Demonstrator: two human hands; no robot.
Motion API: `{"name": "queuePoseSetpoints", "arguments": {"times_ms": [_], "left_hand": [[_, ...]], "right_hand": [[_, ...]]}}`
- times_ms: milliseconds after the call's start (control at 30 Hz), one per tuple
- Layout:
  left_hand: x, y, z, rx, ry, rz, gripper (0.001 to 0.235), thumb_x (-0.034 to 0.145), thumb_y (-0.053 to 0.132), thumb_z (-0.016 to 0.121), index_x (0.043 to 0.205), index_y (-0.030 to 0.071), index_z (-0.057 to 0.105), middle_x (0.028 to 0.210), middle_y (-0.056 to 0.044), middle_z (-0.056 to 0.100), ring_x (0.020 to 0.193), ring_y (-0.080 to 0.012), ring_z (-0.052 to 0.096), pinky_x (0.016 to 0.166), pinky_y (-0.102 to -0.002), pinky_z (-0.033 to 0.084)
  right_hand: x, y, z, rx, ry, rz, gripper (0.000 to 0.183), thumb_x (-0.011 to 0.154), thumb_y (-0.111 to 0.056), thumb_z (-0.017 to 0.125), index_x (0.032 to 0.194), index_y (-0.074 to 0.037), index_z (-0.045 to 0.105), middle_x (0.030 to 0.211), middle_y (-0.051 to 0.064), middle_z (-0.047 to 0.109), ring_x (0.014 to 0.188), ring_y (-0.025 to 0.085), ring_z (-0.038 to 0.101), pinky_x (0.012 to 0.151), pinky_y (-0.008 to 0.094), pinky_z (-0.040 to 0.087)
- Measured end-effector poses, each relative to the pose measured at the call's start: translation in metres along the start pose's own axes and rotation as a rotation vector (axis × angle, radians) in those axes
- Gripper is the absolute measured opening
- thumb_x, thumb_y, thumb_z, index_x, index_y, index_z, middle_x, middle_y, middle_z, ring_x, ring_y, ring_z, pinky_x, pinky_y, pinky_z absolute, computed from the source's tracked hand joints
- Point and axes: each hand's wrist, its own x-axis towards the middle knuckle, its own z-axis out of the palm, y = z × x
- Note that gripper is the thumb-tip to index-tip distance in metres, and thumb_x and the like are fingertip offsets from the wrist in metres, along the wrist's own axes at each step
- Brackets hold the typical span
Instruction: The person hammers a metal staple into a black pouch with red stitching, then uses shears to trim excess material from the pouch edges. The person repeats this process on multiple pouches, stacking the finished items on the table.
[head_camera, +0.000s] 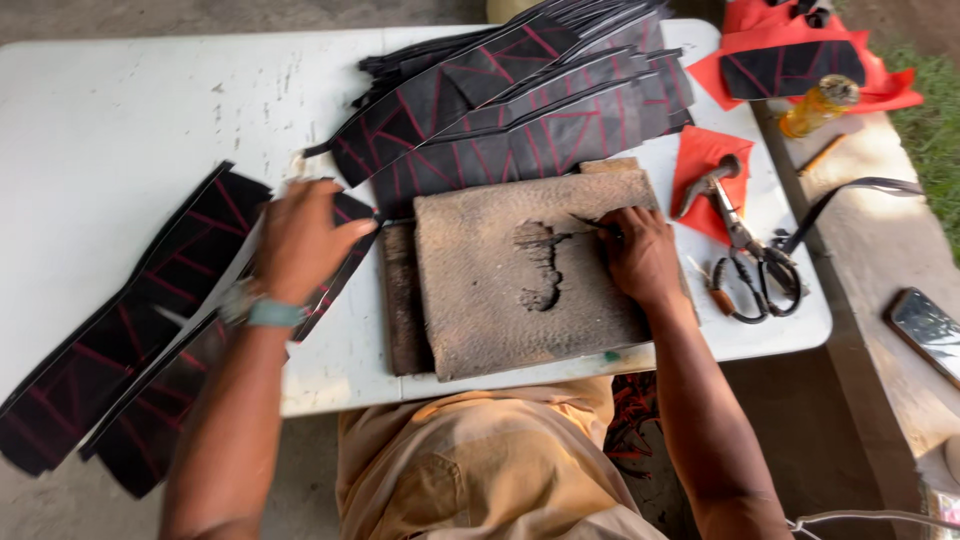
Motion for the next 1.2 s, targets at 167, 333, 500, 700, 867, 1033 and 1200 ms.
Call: {"name": "queuePoseSetpoints", "arguments": {"times_ms": [167, 333, 500, 700, 867, 1033, 1200], "left_hand": [[0.137, 0.089, 0.078, -0.268, 0.086, 0.248, 0.041, 0.092, 0.032, 0.077, 0.12, 0.005, 0.066, 0.122, -0.017, 0.062, 0.114, -0.0389, 0.06, 0.096, -0.049, 0.05], [0.237, 0.088, 0.125, -0.129, 0.049, -0.021, 0.068, 0.09, 0.045, 0.07, 0.143, 0.009, 0.049, 0.14, -0.024, 0.046, 0.125, -0.0485, 0.047, 0.097, -0.067, 0.038], [0.257, 0.074, 0.127, 0.007, -0.221, -0.142, 0.072, 0.09, 0.056, 0.074, 0.141, 0.011, 0.05, 0.152, -0.022, 0.034, 0.133, -0.0556, 0.035, 0.105, -0.065, 0.028], [0.239, 0.084, 0.117, -0.104, -0.151, 0.047, 0.036, 0.097, 0.03, 0.071, 0.123, 0.005, 0.071, 0.133, -0.015, 0.065, 0.125, -0.0362, 0.064, 0.11, -0.048, 0.052], [0.253, 0.087, 0.119, -0.098, -0.08, -0.079, 0.061, 0.086, 0.045, 0.08, 0.128, 0.004, 0.063, 0.137, -0.026, 0.05, 0.122, -0.0509, 0.049, 0.102, -0.064, 0.034], [0.262, 0.08, 0.115, -0.089, -0.079, -0.045, 0.062, 0.081, 0.042, 0.087, 0.123, 0.002, 0.067, 0.134, -0.023, 0.059, 0.122, -0.0414, 0.058, 0.102, -0.051, 0.047], [0.258, 0.078, 0.114, -0.26, 0.094, 0.073, 0.055, 0.066, 0.024, 0.096, 0.103, -0.003, 0.067, 0.106, -0.024, 0.07, 0.101, -0.0394, 0.067, 0.086, -0.045, 0.055]], "right_hand": [[0.0, -0.003, -0.007, 0.047, -0.024, -0.007, 0.012, 0.09, -0.017, 0.073, 0.1, -0.011, 0.073, 0.1, 0.01, 0.069, 0.1, 0.035, 0.06, 0.089, 0.046, 0.045], [0.002, -0.008, -0.013, 0.148, -0.096, -0.048, 0.016, 0.084, -0.022, 0.077, 0.098, -0.015, 0.076, 0.095, 0.004, 0.069, 0.096, 0.029, 0.062, 0.087, 0.043, 0.043], [0.001, -0.005, -0.009, 0.13, -0.071, 0.003, 0.017, 0.086, -0.023, 0.077, 0.101, -0.014, 0.076, 0.098, 0.006, 0.068, 0.097, 0.03, 0.059, 0.089, 0.042, 0.044], [0.004, -0.005, -0.009, 0.105, -0.042, -0.021, 0.015, 0.088, -0.018, 0.074, 0.102, -0.014, 0.076, 0.101, 0.007, 0.067, 0.098, 0.031, 0.058, 0.091, 0.042, 0.045], [-0.001, -0.01, -0.014, 0.113, -0.067, -0.038, 0.02, 0.081, -0.015, 0.072, 0.101, -0.014, 0.076, 0.099, 0.006, 0.067, 0.099, 0.03, 0.059, 0.089, 0.041, 0.045], [0.005, -0.007, -0.011, 0.112, -0.069, 0.003, 0.016, 0.085, -0.015, 0.072, 0.101, -0.014, 0.076, 0.096, 0.006, 0.067, 0.099, 0.03, 0.06, 0.09, 0.041, 0.045], [0.0, -0.005, -0.008, 0.153, -0.044, -0.005, 0.016, 0.088, -0.014, 0.071, 0.102, -0.013, 0.076, 0.099, 0.006, 0.067, 0.098, 0.03, 0.06, 0.093, 0.042, 0.045]]}}
